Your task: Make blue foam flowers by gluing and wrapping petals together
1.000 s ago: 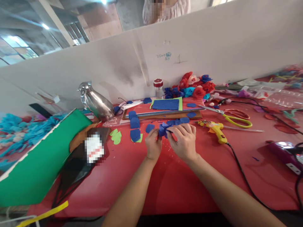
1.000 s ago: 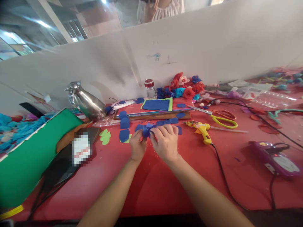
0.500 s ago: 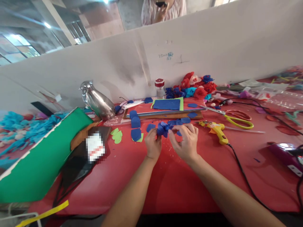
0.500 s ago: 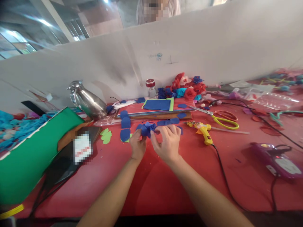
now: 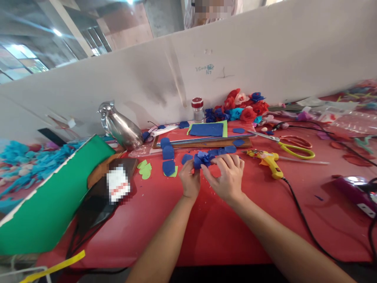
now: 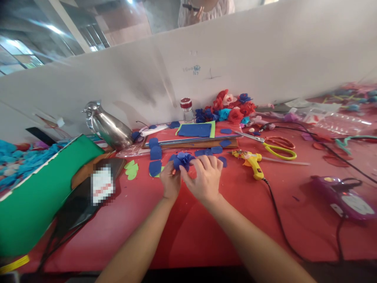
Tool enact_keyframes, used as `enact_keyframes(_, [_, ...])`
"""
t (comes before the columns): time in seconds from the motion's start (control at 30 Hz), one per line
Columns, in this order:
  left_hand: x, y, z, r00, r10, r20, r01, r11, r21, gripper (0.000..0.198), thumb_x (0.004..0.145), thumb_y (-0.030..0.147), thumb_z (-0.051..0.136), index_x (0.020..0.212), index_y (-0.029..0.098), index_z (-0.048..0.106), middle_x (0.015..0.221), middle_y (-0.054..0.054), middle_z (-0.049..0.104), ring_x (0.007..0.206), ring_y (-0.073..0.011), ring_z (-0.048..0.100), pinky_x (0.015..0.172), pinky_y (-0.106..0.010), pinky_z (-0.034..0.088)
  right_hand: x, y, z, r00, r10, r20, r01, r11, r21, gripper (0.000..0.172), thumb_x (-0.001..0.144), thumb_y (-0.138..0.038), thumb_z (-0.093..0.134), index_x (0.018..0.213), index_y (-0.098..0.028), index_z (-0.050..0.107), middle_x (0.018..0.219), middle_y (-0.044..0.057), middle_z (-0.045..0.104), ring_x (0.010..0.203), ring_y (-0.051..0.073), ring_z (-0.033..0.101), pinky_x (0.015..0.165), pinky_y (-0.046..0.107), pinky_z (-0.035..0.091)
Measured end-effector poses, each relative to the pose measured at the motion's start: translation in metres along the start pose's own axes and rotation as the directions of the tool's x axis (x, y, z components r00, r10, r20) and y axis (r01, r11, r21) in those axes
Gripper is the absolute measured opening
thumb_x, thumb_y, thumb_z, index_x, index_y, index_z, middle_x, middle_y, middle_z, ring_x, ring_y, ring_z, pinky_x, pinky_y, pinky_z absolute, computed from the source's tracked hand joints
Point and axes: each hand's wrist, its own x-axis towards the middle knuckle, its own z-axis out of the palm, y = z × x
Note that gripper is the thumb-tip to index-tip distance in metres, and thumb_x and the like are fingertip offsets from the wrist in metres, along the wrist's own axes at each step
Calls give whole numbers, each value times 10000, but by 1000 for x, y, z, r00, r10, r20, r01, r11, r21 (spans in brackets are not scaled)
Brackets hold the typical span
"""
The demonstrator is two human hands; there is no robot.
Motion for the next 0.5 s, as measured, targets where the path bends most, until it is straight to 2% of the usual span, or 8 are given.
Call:
enact_keyframes(0.13, [0, 4, -1, 1000, 27, -13, -27, 999, 30, 123, 783, 177, 533, 690, 191, 613, 709, -12, 637, 675, -130, 567, 659, -232, 447, -1, 1, 0, 1000, -4, 3, 4, 1000, 9, 34, 782, -262, 608, 803, -236, 616, 846, 49, 634, 826, 235, 494, 731, 387, 333])
enact_keyframes(0.23, [0, 2, -1, 1000, -28, -5, 28, 1000, -3, 143, 767, 171, 525, 638, 191, 583, 665, 4, 607, 649, -124, 547, 658, -234, 446, -1, 2, -1, 1000, -8, 8, 7, 999, 43, 83, 771, -217, 601, 841, -242, 637, 866, 51, 629, 834, 235, 494, 738, 392, 344])
enact_keyframes(0.37, [0, -2, 2, 990, -137, 27, 139, 979, -146, 133, 684, 117, 498, 600, 188, 573, 638, 17, 602, 650, -128, 541, 674, -257, 468, 0, 7, -3, 992, -129, 1, 128, 985, 118, 107, 763, -204, 607, 841, -262, 652, 873, 43, 625, 851, 225, 498, 760, 391, 368])
enact_keyframes(0.5, [3, -5, 6, 965, -250, 81, 262, 893, -366, 120, 660, 143, 524, 669, 189, 634, 722, 4, 670, 719, -147, 590, 732, -306, 502, 4, 11, -9, 975, -220, -8, 216, 949, 231, 129, 754, -176, 604, 822, -274, 653, 834, 32, 619, 838, 211, 518, 768, 385, 394])
